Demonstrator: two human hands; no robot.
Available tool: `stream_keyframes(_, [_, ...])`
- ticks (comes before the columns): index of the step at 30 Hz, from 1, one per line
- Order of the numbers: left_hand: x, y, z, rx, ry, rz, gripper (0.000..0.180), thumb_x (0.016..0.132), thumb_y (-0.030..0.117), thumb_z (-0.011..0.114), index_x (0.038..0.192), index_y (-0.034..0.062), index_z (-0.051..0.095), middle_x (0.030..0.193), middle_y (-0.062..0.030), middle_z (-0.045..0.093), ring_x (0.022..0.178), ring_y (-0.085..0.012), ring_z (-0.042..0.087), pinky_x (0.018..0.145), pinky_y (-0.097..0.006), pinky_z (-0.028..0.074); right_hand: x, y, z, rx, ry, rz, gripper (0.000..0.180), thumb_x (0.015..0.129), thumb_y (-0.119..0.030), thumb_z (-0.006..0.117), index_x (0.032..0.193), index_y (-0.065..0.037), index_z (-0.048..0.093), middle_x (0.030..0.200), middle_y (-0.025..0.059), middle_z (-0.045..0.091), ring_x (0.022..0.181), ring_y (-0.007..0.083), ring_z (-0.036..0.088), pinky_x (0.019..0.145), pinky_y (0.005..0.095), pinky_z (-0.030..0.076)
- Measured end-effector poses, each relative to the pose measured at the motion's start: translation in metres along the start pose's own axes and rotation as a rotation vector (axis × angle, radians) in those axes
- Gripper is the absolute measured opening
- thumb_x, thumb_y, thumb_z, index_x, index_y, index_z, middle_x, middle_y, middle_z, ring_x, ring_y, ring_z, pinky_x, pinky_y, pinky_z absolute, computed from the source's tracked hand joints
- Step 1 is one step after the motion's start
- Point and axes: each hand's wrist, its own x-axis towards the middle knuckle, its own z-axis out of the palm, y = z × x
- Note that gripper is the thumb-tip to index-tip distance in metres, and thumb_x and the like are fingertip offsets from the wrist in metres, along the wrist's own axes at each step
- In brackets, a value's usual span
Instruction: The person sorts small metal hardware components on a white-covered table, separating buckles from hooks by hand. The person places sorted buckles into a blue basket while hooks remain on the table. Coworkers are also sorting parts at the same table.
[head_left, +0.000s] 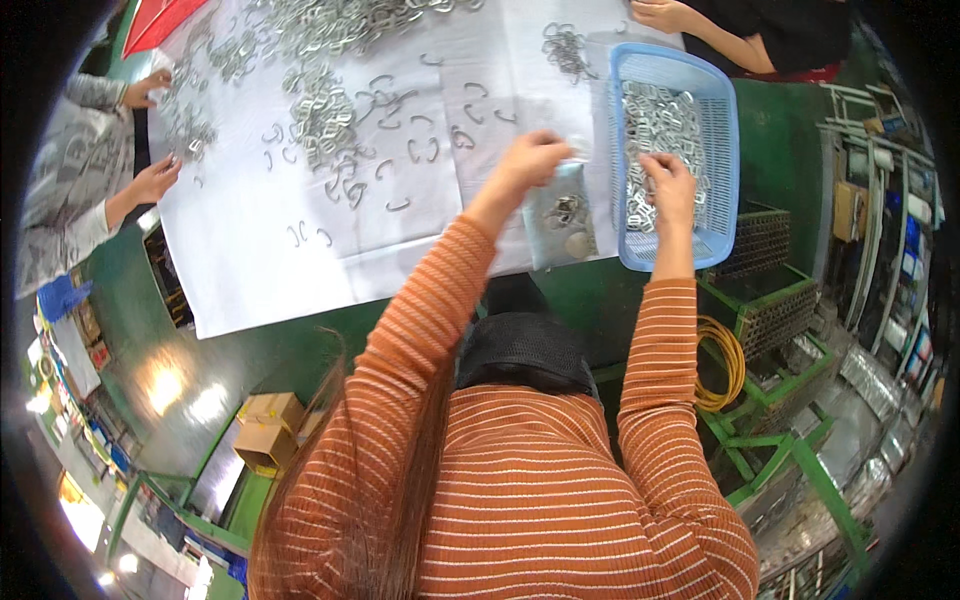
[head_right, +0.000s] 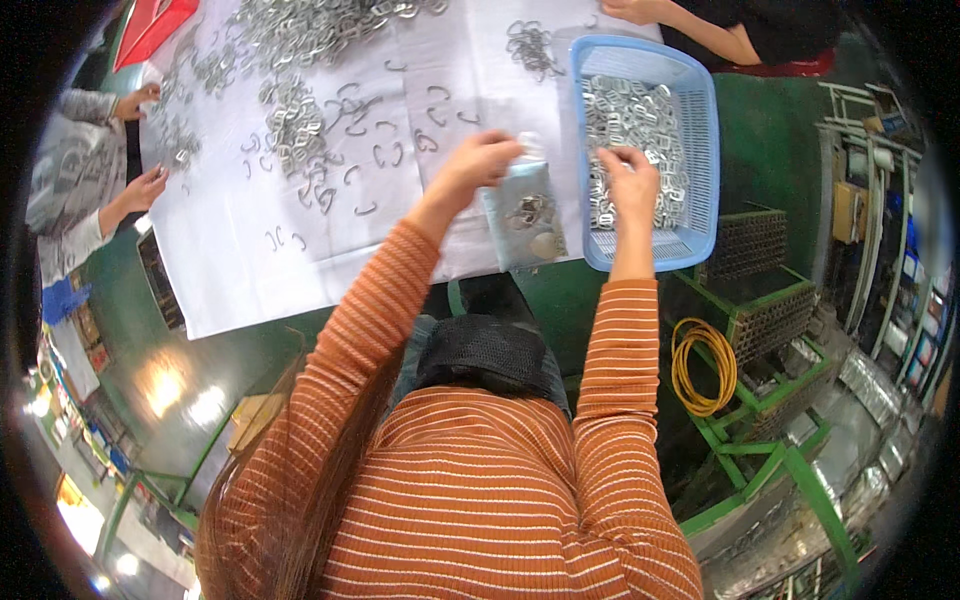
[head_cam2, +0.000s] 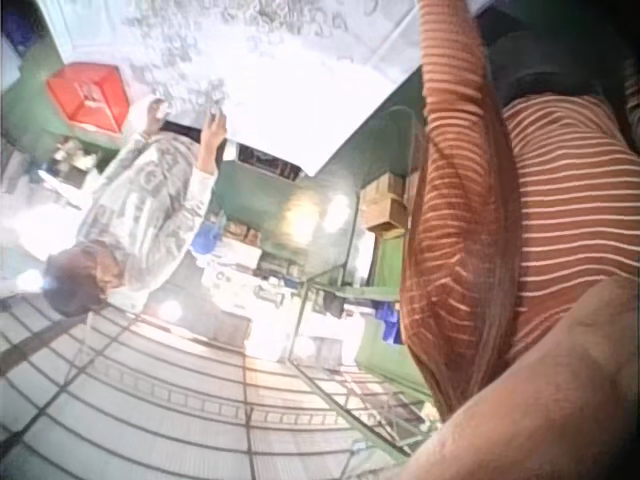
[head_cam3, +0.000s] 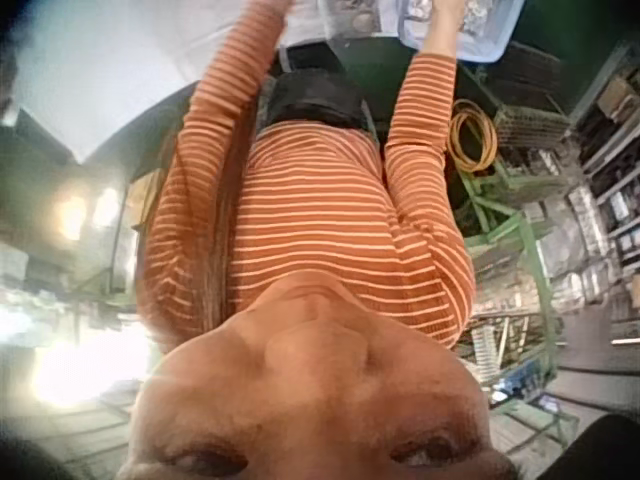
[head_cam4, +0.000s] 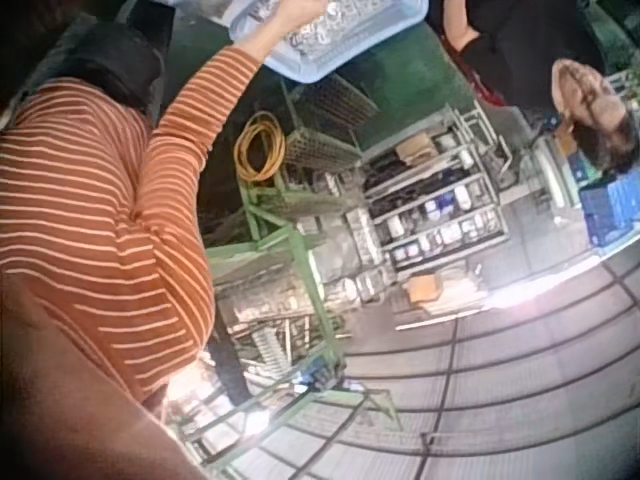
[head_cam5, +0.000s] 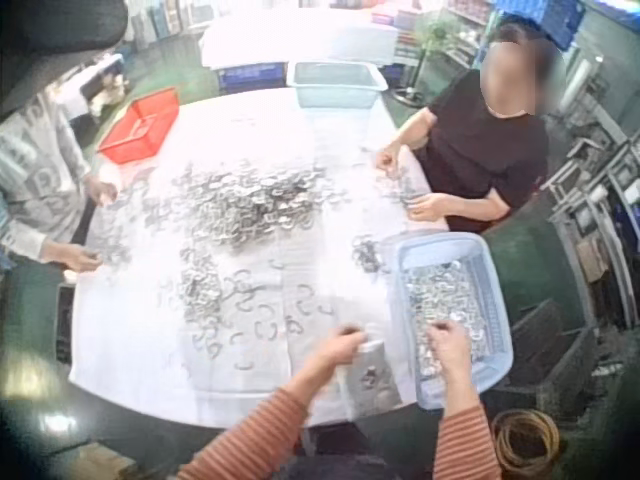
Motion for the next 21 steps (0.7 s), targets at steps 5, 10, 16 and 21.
stream_keyframes(5, [0.015,0.019,0.072,0.28,0.047,0.372,0.049,0.077,0.033,0.062,0.113,0.001,0.053,0.113,-0.0153,0.055,0.101,-0.0252,0.053,0.085,-0.036,0.043,0.032,-0.001,-0.038,-0.274,0.16,-0.153,0.045,0.073,-0.038,0.07,0.095,0.0,0.061,0.086,0.0118,0.06,0.081,0.021,0.057,0.07,0.0321,0.046])
stream_keyframes(10, [-0.002,-0.004,-0.039,0.484,0.473,0.589,0.046,0.072,0.025,0.066,0.109,0.0018,0.054,0.109,-0.0153,0.056,0.1,-0.0278,0.053,0.088,-0.037,0.042,0.035,0.005,0.013,-0.659,0.257,-0.661,0.044,0.075,-0.027,0.067,0.109,-0.003,0.055,0.107,0.0157,0.055,0.094,0.0307,0.055,0.085,0.0398,0.042])
stream_keyframes(16, [-0.053,-0.051,-0.258,0.7,1.055,0.379,0.049,0.065,0.007,0.06,0.113,0.0037,0.049,0.113,-0.0153,0.049,0.109,-0.0332,0.044,0.092,-0.041,0.037,-0.045,-0.049,0.253,-0.589,-0.59,-0.722,0.051,0.07,-0.011,0.066,0.118,-0.014,0.048,0.112,0.0128,0.05,0.094,0.0279,0.057,0.078,0.0391,0.048])
stream_keyframes(21, [-0.044,-0.037,-0.329,0.834,1.077,0.386,0.062,0.063,0.008,0.063,0.123,0.0072,0.045,0.12,-0.0189,0.042,0.112,-0.038,0.039,0.095,-0.043,0.036,-0.064,-0.082,0.377,-0.868,-0.6,-0.589,0.075,0.065,-0.014,0.073,0.131,-0.016,0.035,0.121,0.0162,0.041,0.101,0.0349,0.054,0.083,0.0417,0.047])
